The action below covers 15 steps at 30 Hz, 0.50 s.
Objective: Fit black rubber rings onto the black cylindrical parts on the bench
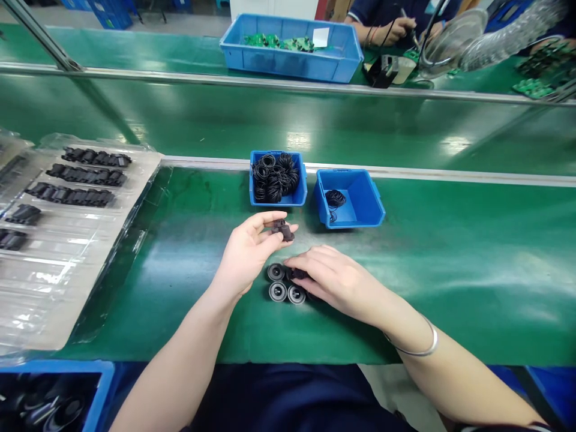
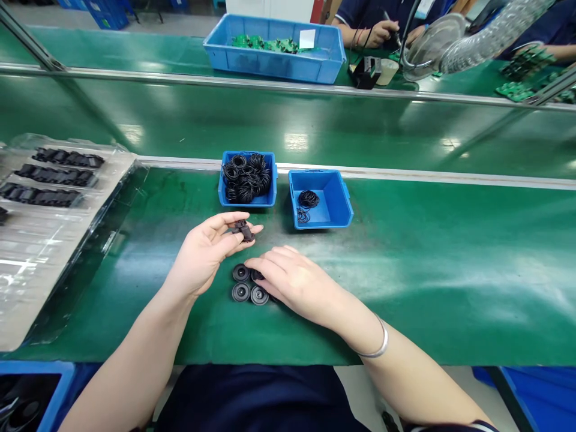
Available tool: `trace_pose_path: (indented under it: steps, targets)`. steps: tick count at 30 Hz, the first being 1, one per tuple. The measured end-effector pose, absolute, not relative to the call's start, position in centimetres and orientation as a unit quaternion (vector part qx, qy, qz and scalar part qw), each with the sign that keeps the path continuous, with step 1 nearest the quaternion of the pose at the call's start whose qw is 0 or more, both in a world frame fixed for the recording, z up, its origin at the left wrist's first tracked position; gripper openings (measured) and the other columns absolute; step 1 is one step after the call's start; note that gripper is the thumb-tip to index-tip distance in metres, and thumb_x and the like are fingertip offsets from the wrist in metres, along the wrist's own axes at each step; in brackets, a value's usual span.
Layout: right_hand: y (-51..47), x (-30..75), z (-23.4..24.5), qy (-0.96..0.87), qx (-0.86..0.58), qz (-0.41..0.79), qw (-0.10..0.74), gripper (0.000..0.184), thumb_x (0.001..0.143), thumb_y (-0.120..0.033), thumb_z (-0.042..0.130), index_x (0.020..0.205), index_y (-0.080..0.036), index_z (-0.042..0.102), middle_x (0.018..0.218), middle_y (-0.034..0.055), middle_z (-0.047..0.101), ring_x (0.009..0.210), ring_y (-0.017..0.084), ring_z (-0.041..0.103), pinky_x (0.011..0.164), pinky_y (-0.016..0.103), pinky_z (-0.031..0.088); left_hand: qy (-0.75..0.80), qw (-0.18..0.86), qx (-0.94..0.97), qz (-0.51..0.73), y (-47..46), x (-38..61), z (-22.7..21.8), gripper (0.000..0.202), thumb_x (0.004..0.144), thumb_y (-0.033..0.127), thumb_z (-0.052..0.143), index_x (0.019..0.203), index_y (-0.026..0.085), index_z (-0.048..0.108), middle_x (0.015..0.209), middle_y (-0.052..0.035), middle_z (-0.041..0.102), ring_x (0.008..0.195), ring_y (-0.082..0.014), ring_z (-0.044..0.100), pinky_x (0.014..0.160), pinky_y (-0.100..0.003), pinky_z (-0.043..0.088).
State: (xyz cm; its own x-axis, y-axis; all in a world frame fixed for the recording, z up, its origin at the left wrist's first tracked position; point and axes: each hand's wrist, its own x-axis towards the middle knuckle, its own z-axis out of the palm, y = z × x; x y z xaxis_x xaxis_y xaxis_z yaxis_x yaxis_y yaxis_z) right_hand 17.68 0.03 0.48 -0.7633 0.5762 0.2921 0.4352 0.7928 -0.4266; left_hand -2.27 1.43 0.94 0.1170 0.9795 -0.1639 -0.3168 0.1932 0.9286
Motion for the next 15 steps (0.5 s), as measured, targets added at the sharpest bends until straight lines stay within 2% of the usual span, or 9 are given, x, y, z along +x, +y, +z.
trace_pose_path:
  steps: [15]
  targets:
    - [0.15,17.60,-0.05,-0.921,-0.272,0.178,0.216,0.026,0.100,-0.018,0.055,0.127,-0.015,0.055,0.111,0.0110,0.068,0.100,0.023,0.062,0.088,0.041,0.053,0.429,0.645,0.383,0.502,1.57,-2.23,1.05,0.029,0.083,0.017,0.068,0.111,0.013,0.064,0.106,-0.0088,0.073,0.111,-0.0256,0.069,0.095,-0.039,0.057]
